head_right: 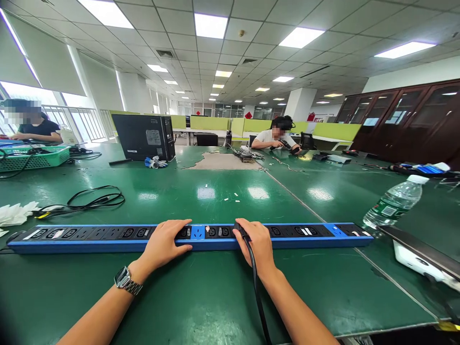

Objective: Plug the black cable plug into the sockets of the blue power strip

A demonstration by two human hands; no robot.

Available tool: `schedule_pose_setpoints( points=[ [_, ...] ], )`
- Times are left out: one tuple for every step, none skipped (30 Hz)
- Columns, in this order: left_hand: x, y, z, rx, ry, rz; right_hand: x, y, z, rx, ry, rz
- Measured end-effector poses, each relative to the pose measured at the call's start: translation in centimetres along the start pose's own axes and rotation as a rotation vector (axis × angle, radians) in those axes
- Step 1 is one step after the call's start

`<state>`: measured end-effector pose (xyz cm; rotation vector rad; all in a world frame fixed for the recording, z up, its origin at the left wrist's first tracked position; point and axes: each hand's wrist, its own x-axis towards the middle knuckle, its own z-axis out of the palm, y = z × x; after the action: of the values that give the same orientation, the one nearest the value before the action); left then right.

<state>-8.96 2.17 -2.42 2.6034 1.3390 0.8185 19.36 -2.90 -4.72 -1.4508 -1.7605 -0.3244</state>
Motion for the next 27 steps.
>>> schedule_pose_setpoints(
  points=[
    [0.0, 0.1, -0.1, -0.01, 0.005, 0.0, -0.1, 0.0, 0.1, -0.011, 0.011, -0.009],
    [0.1, 0.3, -0.1, -0.025, 0.014, 0.001, -0.2, 0.0, 0.1, -0.017, 0.027, -0.015],
    [0.3, 0.6, -0.1, -0.045, 0.028, 0.004, -0.3, 0.1, 0.2, -0.018, 0.039, -0.018],
    [0.4, 1.0, 0.0, -0.067, 0.042, 0.013, -0.4, 0.2, 0.2, -0.016, 0.047, -0.019],
    [0.7, 1.5, 0.1, -0.09, 0.053, 0.029, -0.5, 0.3, 0.3, -0.013, 0.05, -0.014],
    [1.0, 2.1, 0.3, -0.111, 0.063, 0.048, -0.6, 0.5, 0.3, -0.011, 0.053, 0.002],
    [1.2, 2.7, 0.5, -0.13, 0.068, 0.069, -0.6, 0.6, 0.3, -0.013, 0.054, 0.027],
    [1.5, 3.4, 0.8, -0.148, 0.07, 0.089, -0.6, 0.7, 0.3, -0.017, 0.057, 0.058],
    [1.8, 4.1, 1.1, -0.166, 0.072, 0.108, -0.6, 0.8, 0.2, -0.021, 0.058, 0.087],
    [2.0, 4.8, 1.4, -0.183, 0.076, 0.122, -0.5, 0.8, 0.2, -0.023, 0.056, 0.105],
    [2.2, 5.3, 1.8, -0.2, 0.085, 0.131, -0.4, 0.7, 0.2, -0.021, 0.051, 0.109],
    [2.3, 5.8, 2.1, -0.215, 0.099, 0.136, -0.3, 0.6, 0.1, -0.016, 0.043, 0.098],
    [2.4, 6.1, 2.4, -0.226, 0.118, 0.136, -0.1, 0.5, 0.1, -0.008, 0.035, 0.08],
    [2.5, 6.2, 2.7, -0.233, 0.138, 0.132, 0.0, 0.4, 0.1, 0.002, 0.028, 0.061],
    [2.5, 6.2, 2.9, -0.239, 0.157, 0.125, 0.1, 0.3, 0.1, 0.015, 0.024, 0.046],
    [2.5, 6.1, 3.1, -0.245, 0.174, 0.117, 0.3, 0.2, 0.1, 0.029, 0.024, 0.04],
    [2.4, 6.0, 3.3, -0.25, 0.187, 0.107, 0.3, 0.2, 0.1, 0.044, 0.024, 0.037],
    [2.4, 5.8, 3.4, -0.256, 0.198, 0.095, 0.4, 0.3, 0.0, 0.057, 0.02, 0.038],
    [2.3, 5.6, 3.5, -0.261, 0.204, 0.085, 0.4, 0.3, 0.0, 0.067, 0.019, 0.043],
    [2.3, 5.4, 3.6, -0.266, 0.207, 0.076, 0.3, 0.4, 0.0, 0.07, 0.02, 0.052],
    [2.3, 5.2, 3.6, -0.269, 0.208, 0.069, 0.3, 0.4, 0.0, 0.066, 0.018, 0.062],
    [2.2, 5.1, 3.7, -0.271, 0.205, 0.065, 0.2, 0.4, 0.0, 0.058, 0.014, 0.071],
    [2.2, 5.1, 3.7, -0.274, 0.203, 0.065, 0.2, 0.3, 0.0, 0.047, 0.009, 0.078],
    [2.2, 5.1, 3.6, -0.276, 0.202, 0.066, 0.1, 0.2, 0.1, 0.035, -0.001, 0.081],
    [2.2, 5.2, 3.6, -0.276, 0.203, 0.067, 0.1, 0.0, 0.1, 0.023, -0.015, 0.078],
    [2.2, 5.3, 3.6, -0.274, 0.205, 0.069, 0.0, -0.1, 0.2, 0.01, -0.032, 0.07],
    [2.2, 5.4, 3.5, -0.27, 0.206, 0.073, -0.1, -0.2, 0.3, -0.003, -0.048, 0.059]
  ],
)
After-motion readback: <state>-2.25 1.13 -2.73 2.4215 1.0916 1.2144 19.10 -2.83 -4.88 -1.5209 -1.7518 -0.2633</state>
